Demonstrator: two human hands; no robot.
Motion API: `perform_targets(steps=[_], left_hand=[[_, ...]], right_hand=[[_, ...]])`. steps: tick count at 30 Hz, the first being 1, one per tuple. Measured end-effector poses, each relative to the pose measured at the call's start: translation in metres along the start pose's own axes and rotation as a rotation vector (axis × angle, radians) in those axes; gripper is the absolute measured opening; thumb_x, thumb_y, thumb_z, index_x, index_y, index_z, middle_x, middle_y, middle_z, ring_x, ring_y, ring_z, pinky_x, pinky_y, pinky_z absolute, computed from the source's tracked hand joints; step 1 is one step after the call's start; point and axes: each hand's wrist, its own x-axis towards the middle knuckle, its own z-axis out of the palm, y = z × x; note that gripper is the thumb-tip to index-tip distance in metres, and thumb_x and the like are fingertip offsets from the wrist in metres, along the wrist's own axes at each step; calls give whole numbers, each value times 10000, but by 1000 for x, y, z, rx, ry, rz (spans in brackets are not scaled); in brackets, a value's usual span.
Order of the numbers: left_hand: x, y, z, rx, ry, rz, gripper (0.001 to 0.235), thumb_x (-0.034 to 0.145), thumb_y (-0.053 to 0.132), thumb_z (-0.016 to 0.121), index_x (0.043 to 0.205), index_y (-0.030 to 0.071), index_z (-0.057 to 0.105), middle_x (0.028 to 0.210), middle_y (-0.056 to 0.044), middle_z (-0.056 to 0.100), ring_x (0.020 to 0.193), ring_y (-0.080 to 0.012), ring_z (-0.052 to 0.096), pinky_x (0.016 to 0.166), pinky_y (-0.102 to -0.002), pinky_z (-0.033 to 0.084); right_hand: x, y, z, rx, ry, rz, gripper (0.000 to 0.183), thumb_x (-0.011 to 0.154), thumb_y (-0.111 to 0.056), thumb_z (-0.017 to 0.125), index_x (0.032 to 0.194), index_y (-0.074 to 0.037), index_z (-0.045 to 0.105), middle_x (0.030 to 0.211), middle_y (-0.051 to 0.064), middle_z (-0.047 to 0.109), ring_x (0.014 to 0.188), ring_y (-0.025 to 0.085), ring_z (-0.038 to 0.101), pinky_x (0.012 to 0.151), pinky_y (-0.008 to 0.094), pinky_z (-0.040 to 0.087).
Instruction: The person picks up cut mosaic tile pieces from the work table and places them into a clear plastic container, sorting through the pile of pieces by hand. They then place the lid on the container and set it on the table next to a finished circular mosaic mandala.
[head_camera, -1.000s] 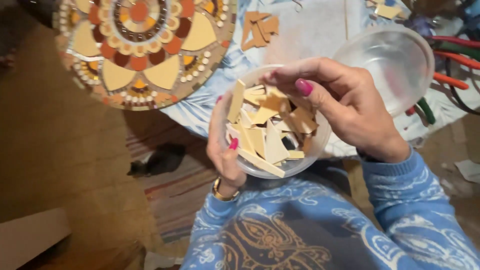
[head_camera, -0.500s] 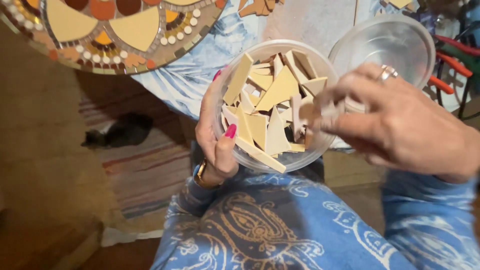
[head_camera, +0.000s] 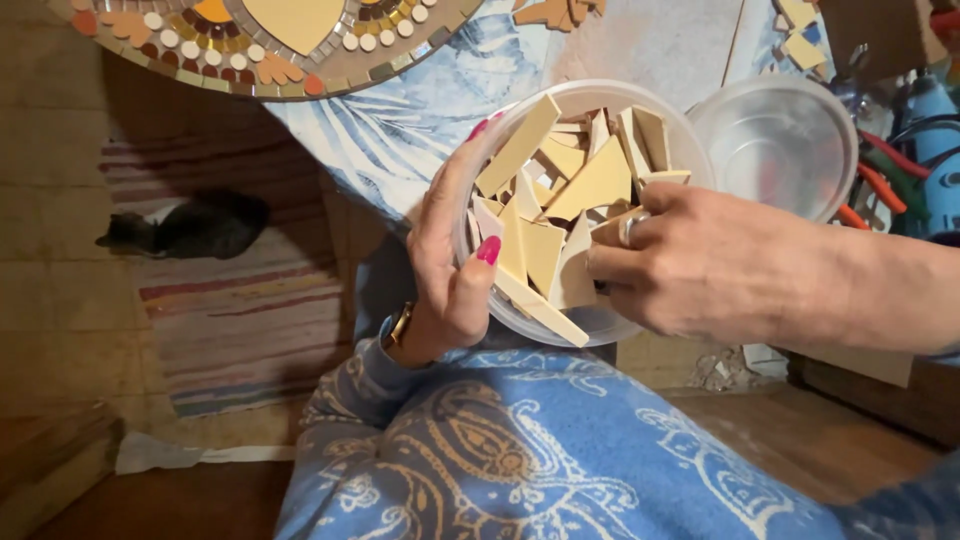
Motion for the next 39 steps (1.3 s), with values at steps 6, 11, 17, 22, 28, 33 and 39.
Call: perform_targets(steps=[6, 11, 17, 22, 28, 33, 39], left_hand=[[-2, -3, 2, -20, 15, 14, 680, 907, 126, 438, 1526, -148, 369, 1517, -284, 521, 1392, -273, 513, 1239, -347, 363], [-4, -3, 2, -89, 23, -26, 691, 909, 122, 421, 1540, -148, 348, 1551, -283, 478, 1427, -269, 466, 1262, -341, 323], [-3, -4, 2, -22, 12, 0, 703, 880, 100, 419, 1532, -153, 348, 1538, -290, 497, 1416, -284, 486, 1256, -350, 331], [-3, -6, 5, -104, 45, -31, 702, 895, 110, 438, 1534, -163, 342, 1534, -303, 495, 1403, -284, 497, 1251, -359, 349], [-6, -9, 3, -41, 37, 31, 716, 877, 107, 435, 1540, -150, 349, 1535, -297, 498, 1405, -285, 495, 1252, -352, 346], [-7, -9, 3, -37, 43, 7, 750, 866, 108, 444, 1562, -149, 338, 1535, -309, 484, 1427, -303, 506, 1248, -360, 359], [-4, -4, -1, 12, 10, 2, 727, 883, 135, 448, 1541, -155, 339, 1536, -314, 490, 1406, -313, 501, 1247, -364, 358]], right_hand=[[-6, 18, 2, 38, 267, -134, 380, 761, -148, 769, 1141, -140, 759, 979, 65, 639, 852, 191, 679, 805, 466, 561], [-27, 48, 0, 427, 772, -204, 187, 838, -188, 720, 979, -71, 679, 1072, 109, 689, 904, 217, 716, 745, 296, 629], [-47, 59, 33, 1155, 674, 217, 112, 976, -164, 668, 1027, -68, 697, 1009, 41, 773, 744, 110, 741, 661, 244, 604], [-49, 49, 14, 897, 807, 272, 128, 915, -116, 692, 987, -13, 714, 952, 83, 780, 805, 138, 784, 718, 291, 603], [-57, 46, 49, 597, 616, 354, 211, 903, -246, 712, 1045, -108, 786, 926, 20, 760, 635, 100, 736, 521, 248, 529], [-36, 4, 1, 309, 615, 369, 305, 818, -398, 739, 978, -143, 791, 885, 28, 751, 600, 186, 704, 412, 316, 521], [-31, 24, 23, 49, 640, 350, 236, 879, -318, 732, 1044, -164, 800, 841, -3, 694, 543, 136, 638, 390, 295, 466]])
